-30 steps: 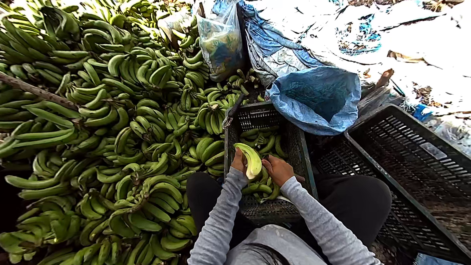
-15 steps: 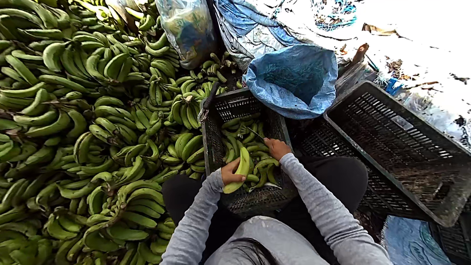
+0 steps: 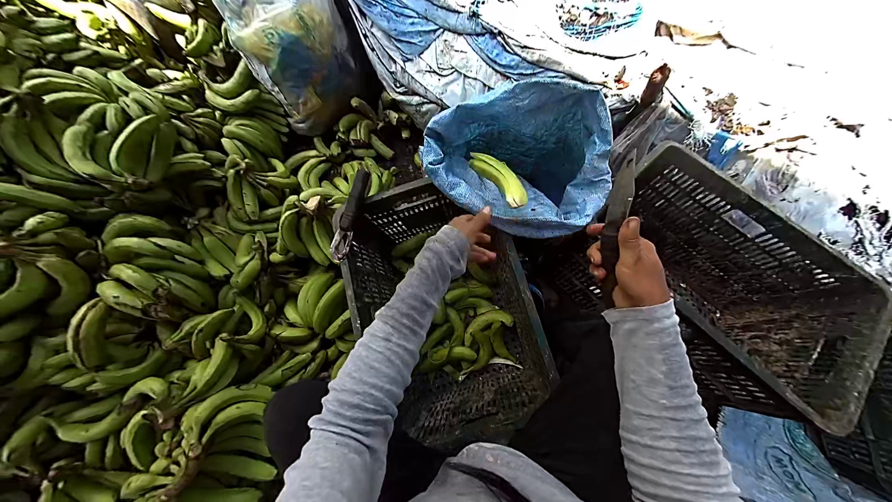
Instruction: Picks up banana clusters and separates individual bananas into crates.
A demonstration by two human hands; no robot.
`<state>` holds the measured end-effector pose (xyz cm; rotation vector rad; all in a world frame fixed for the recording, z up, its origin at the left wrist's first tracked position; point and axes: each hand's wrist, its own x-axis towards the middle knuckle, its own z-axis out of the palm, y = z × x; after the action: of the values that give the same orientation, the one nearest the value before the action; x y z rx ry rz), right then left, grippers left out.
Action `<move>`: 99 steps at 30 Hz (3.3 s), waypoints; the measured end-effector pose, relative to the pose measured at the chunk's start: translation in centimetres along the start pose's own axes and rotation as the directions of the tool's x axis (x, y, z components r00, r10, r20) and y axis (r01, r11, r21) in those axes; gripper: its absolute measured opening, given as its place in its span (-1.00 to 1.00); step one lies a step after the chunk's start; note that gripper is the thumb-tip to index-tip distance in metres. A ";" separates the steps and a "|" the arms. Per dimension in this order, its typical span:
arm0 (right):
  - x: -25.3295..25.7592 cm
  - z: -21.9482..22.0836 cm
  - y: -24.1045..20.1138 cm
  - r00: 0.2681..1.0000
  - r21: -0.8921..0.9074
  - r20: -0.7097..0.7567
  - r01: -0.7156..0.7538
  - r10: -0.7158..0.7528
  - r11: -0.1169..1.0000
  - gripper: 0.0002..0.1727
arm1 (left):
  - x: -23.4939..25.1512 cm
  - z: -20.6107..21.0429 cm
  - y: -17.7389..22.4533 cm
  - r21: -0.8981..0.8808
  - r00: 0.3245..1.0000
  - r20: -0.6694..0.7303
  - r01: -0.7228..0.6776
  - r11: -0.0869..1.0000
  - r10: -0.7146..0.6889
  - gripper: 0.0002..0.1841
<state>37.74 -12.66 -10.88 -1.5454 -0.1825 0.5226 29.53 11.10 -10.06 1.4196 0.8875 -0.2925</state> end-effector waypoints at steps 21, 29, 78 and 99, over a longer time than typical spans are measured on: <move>0.6 2.8 -0.7 0.981 0.258 0.188 -0.003 -0.048 0.966 -0.44 | 11.7 13.4 -31.7 0.104 0.575 -0.494 0.784 0.613 -0.652 -0.30; 1.2 3.3 -0.9 0.967 0.308 0.252 -0.040 -0.041 0.950 -0.67 | 2.5 8.5 -27.5 -0.488 0.887 -0.231 0.251 0.836 -0.401 -0.45; -11.5 9.2 0.4 0.891 -0.249 0.389 0.345 -0.233 0.905 -0.52 | -11.3 -12.2 -17.1 0.237 0.778 -0.550 -0.203 0.950 0.303 -0.35; -10.0 12.4 6.4 0.276 -0.168 0.647 0.961 -0.711 0.220 -0.54 | -14.8 -0.4 -11.2 -0.866 0.916 -0.399 -0.358 0.349 -0.048 -0.50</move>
<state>22.26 -6.11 -14.59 -1.5178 -1.6557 -0.1867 12.18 4.69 -8.10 0.4099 0.9477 0.6260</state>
